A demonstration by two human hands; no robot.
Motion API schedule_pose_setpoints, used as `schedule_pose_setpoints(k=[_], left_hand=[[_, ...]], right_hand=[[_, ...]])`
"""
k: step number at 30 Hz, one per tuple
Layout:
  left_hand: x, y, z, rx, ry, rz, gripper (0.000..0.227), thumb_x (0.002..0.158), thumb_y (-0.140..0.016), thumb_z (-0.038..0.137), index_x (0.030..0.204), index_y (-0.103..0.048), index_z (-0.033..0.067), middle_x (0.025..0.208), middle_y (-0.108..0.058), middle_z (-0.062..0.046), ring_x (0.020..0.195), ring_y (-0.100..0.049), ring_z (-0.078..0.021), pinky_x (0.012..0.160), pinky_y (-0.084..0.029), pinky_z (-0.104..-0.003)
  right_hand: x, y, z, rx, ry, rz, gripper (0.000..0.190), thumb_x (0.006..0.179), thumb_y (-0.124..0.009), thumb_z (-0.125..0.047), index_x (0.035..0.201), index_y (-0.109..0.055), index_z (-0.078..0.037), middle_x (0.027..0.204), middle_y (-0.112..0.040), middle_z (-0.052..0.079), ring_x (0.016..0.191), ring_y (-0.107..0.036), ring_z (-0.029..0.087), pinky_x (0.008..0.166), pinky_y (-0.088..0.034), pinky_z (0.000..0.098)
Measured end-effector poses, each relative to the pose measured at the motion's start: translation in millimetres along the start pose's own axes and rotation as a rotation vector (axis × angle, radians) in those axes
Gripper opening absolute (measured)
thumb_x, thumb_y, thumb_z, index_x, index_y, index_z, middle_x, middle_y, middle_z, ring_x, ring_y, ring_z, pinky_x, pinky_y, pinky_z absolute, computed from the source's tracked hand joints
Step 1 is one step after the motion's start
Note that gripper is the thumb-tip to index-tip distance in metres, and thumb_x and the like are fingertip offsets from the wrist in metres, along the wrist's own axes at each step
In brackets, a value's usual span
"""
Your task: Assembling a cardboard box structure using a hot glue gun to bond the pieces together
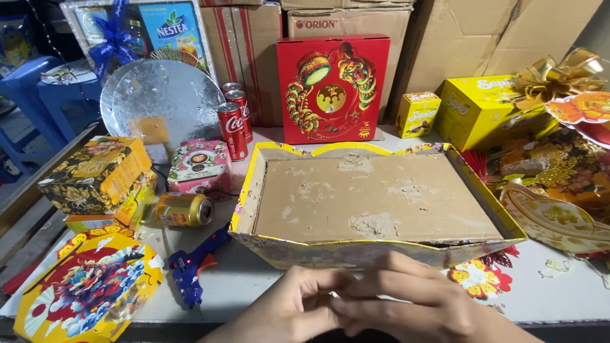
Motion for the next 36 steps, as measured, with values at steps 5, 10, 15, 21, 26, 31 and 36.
schedule_pose_setpoints(k=[5,10,15,21,26,31,36], left_hand=[[-21,34,35,0.355,0.1,0.097,0.033,0.098,-0.067,0.018,0.13,-0.071,0.0122,0.119,-0.075,-0.003,0.107,-0.069,-0.0113,0.097,-0.052,-0.027],[-6,71,74,1.056,-0.173,0.285,0.029,0.104,-0.054,0.018,0.126,-0.073,0.0124,0.118,-0.078,-0.004,0.111,-0.072,-0.0208,0.095,-0.051,-0.035],[45,92,4,1.304,0.363,-0.027,0.067,0.105,-0.045,0.057,0.16,-0.045,0.0194,0.17,-0.034,-0.006,0.157,-0.024,-0.0326,0.123,-0.021,-0.05],[44,82,-24,1.427,0.288,-0.055,0.106,0.088,-0.051,0.089,0.157,-0.047,0.0087,0.166,-0.036,-0.02,0.151,-0.032,-0.0427,0.117,-0.029,-0.054],[52,77,-32,1.558,0.175,-0.018,0.073,0.09,-0.081,0.065,0.131,-0.061,0.0076,0.14,-0.054,-0.021,0.129,-0.049,-0.0456,0.101,-0.044,-0.054],[73,69,-10,1.528,0.252,-0.058,0.074,0.092,-0.073,0.079,0.113,-0.069,0.0085,0.114,-0.065,-0.018,0.107,-0.06,-0.0413,0.082,-0.054,-0.056],[95,70,11,1.408,0.619,-0.307,0.079,0.108,-0.03,0.072,0.127,-0.067,0.0043,0.123,-0.062,-0.026,0.105,-0.068,-0.0474,0.091,-0.053,-0.062]], right_hand=[[-50,36,43,-0.127,-0.141,0.211,0.03,0.101,-0.053,-0.025,0.094,-0.08,-0.012,0.081,-0.075,0.001,0.068,-0.071,0.015,0.065,-0.057,0.0268],[-87,55,108,-0.05,-0.448,-0.178,0.052,0.103,-0.049,-0.056,0.082,-0.082,-0.021,0.078,-0.082,-0.006,0.069,-0.08,0.011,0.067,-0.063,0.028],[-124,34,198,-0.431,-0.632,-0.403,0.124,0.078,-0.079,-0.078,0.171,-0.018,-0.022,0.173,-0.014,0.021,0.161,-0.012,0.037,0.123,-0.014,0.0545],[-138,17,203,-0.593,-0.591,-0.47,0.118,0.084,-0.087,-0.077,0.172,-0.02,-0.034,0.172,-0.018,0.015,0.156,-0.017,0.038,0.122,-0.016,0.0473],[-139,14,208,-0.616,-0.519,-0.452,0.108,0.087,-0.085,-0.066,0.171,-0.026,-0.032,0.169,-0.027,0.018,0.154,-0.024,0.038,0.119,-0.025,0.0465],[-139,14,212,-0.749,-0.416,-0.496,0.123,0.074,-0.092,-0.063,0.171,-0.025,-0.03,0.164,-0.038,0.015,0.146,-0.043,0.032,0.108,-0.044,0.0414],[-142,17,222,-0.673,-0.593,-0.602,0.133,0.048,-0.1,-0.036,0.164,-0.035,-0.041,0.167,-0.035,0.01,0.146,-0.046,0.026,0.1,-0.055,0.042]])
Point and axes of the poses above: each hand's wrist, its own x-axis towards the middle knuckle, its own y-axis out of the back of the hand, z = x × y, the point moved 6 cm from there along x, towards the middle knuckle
